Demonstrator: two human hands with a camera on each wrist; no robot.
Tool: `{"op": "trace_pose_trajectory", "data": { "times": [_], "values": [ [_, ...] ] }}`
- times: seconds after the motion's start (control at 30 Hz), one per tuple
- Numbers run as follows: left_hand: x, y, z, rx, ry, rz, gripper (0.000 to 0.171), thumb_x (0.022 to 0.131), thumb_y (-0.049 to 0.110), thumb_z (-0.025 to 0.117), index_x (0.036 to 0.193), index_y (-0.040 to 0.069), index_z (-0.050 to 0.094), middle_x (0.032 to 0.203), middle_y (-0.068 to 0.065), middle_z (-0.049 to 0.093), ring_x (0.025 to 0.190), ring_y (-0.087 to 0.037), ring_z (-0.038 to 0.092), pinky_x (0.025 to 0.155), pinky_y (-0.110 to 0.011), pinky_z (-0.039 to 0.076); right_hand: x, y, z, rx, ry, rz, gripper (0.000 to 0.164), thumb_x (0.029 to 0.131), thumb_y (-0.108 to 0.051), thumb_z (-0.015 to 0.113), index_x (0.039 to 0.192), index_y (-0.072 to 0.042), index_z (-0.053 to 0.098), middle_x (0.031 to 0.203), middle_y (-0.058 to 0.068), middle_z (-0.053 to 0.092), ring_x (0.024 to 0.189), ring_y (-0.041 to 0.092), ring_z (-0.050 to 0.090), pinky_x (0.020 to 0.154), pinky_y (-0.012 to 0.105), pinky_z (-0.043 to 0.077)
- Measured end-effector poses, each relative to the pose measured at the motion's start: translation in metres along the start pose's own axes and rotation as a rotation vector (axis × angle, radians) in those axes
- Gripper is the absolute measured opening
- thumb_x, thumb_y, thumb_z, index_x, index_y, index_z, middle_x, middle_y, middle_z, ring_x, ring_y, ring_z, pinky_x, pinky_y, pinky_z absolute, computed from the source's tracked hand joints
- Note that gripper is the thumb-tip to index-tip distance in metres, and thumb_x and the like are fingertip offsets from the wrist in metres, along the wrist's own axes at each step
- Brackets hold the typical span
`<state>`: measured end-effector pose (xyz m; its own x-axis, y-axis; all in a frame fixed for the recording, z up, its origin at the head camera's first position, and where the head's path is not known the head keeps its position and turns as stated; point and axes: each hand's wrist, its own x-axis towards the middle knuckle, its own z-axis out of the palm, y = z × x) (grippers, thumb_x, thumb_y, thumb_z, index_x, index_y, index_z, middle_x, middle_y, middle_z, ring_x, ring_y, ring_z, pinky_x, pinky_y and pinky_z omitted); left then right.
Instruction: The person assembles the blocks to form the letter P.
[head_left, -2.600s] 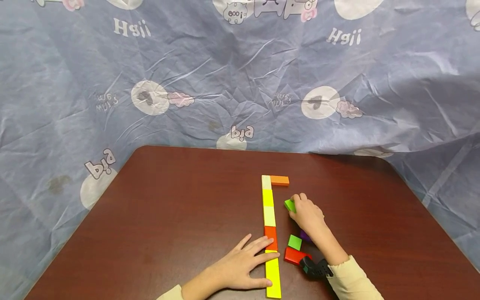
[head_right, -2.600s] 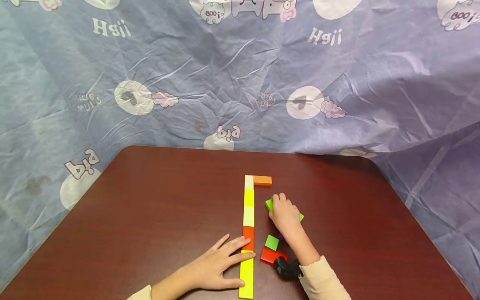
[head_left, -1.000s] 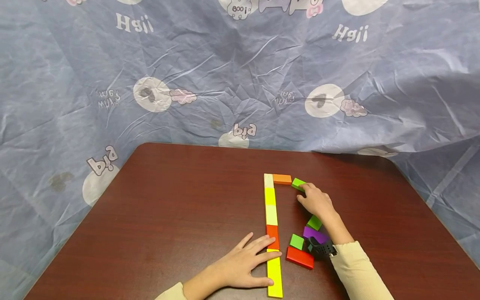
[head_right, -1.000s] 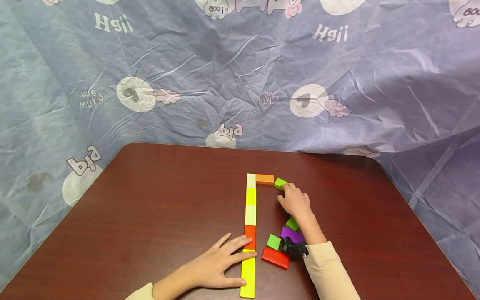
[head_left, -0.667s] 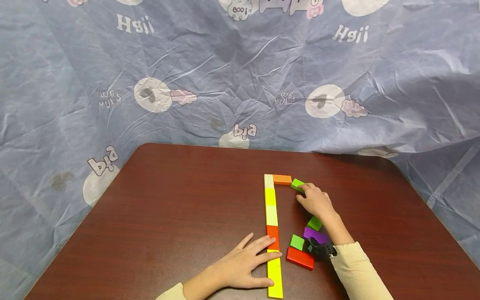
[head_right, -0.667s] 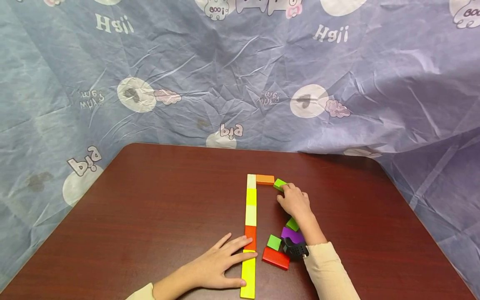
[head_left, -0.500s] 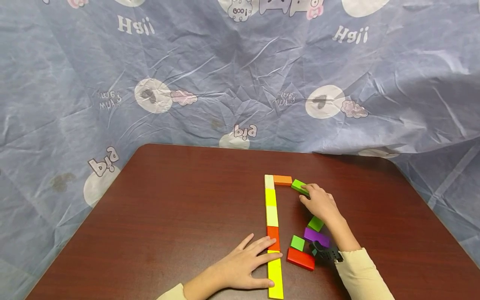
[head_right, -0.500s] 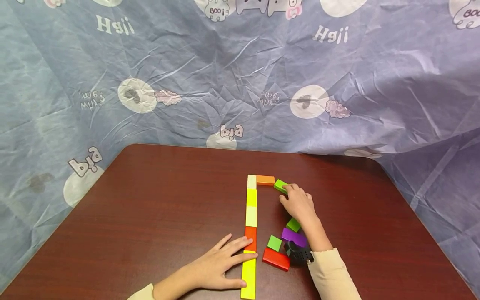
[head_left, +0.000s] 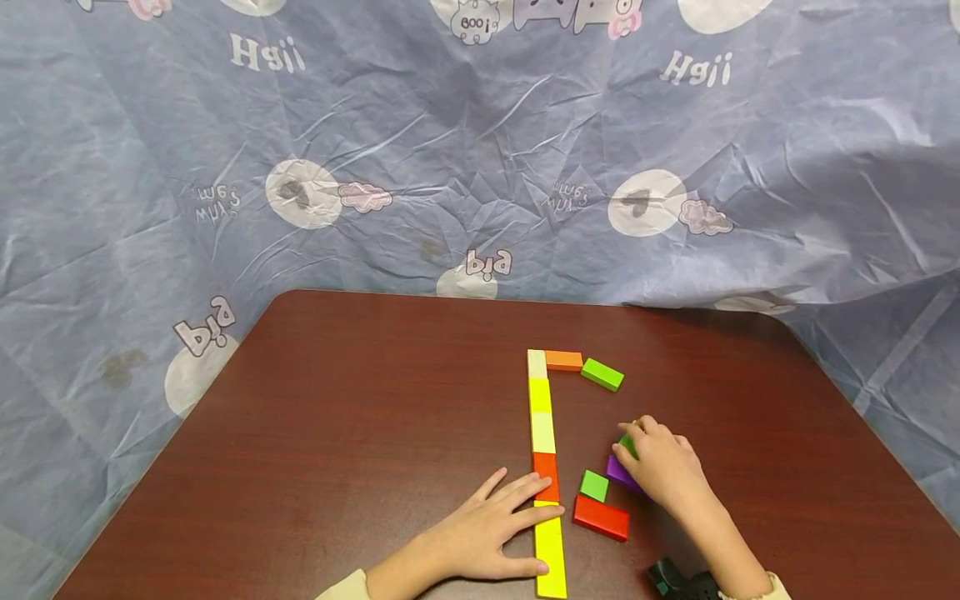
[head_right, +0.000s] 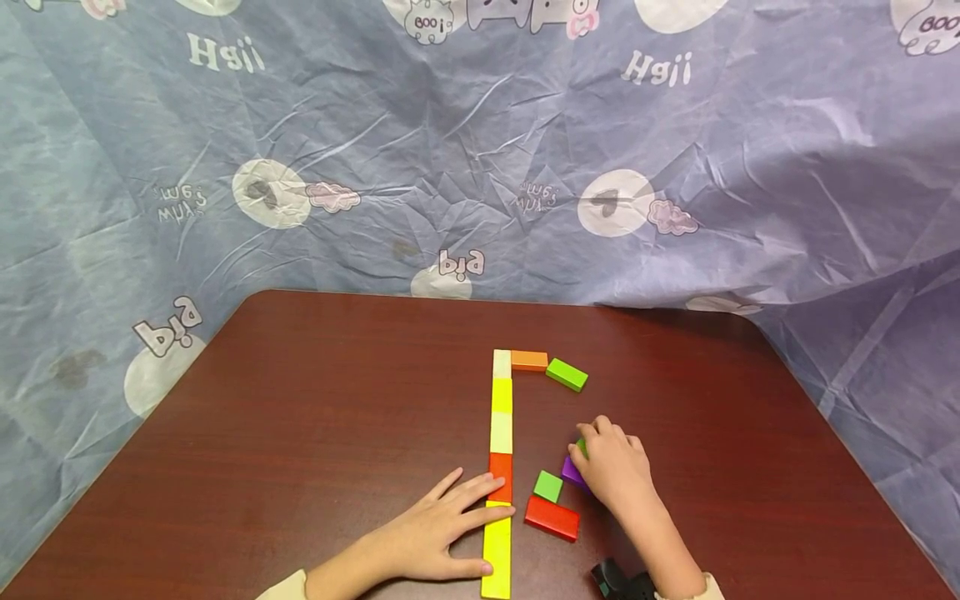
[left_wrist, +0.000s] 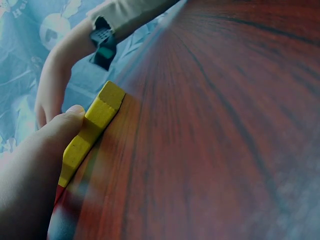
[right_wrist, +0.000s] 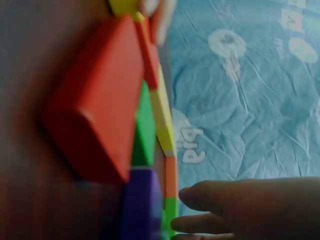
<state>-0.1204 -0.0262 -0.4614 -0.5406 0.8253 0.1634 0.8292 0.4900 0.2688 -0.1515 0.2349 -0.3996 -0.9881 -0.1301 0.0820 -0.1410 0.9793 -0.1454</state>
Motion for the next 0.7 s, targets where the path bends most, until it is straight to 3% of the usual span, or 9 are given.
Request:
{"op": "trace_pose_trajectory", "data": {
  "times": [0.17, 0.4, 0.7],
  "values": [
    [0.000, 0.000, 0.000, -0.013, -0.007, -0.003, 0.058, 0.089, 0.062, 0.033, 0.141, 0.038, 0.026, 0.151, 0.007, 0.021, 0.140, -0.009, 0.017, 0.109, -0.052, 0.021, -0.006, -0.003, 0.006, -0.011, 0.011, -0.007, 0.036, 0.082, -0.024, 0.062, 0.109, 0.000, 0.063, 0.105, 0.017, 0.056, 0.093, 0.033, 0.056, 0.083, 0.057, 0.041],
    [0.000, -0.001, -0.001, -0.008, -0.010, -0.001, 0.059, 0.089, 0.062, 0.033, 0.142, 0.037, 0.025, 0.151, 0.007, 0.020, 0.140, -0.009, 0.016, 0.109, -0.052, 0.021, 0.004, 0.002, 0.011, 0.036, 0.048, -0.044, 0.039, 0.083, -0.023, 0.062, 0.113, 0.001, 0.060, 0.110, 0.018, 0.056, 0.101, 0.038, 0.056, 0.088, 0.060, 0.038],
    [-0.001, -0.001, 0.000, -0.003, -0.014, 0.000, 0.059, 0.089, 0.062, 0.033, 0.141, 0.038, 0.025, 0.151, 0.007, 0.020, 0.140, -0.008, 0.016, 0.109, -0.052, 0.021, 0.006, 0.009, 0.013, 0.044, 0.034, 0.026, 0.039, 0.084, -0.023, 0.060, 0.117, -0.002, 0.058, 0.115, 0.021, 0.054, 0.104, 0.039, 0.052, 0.088, 0.060, 0.037]
  ]
}}
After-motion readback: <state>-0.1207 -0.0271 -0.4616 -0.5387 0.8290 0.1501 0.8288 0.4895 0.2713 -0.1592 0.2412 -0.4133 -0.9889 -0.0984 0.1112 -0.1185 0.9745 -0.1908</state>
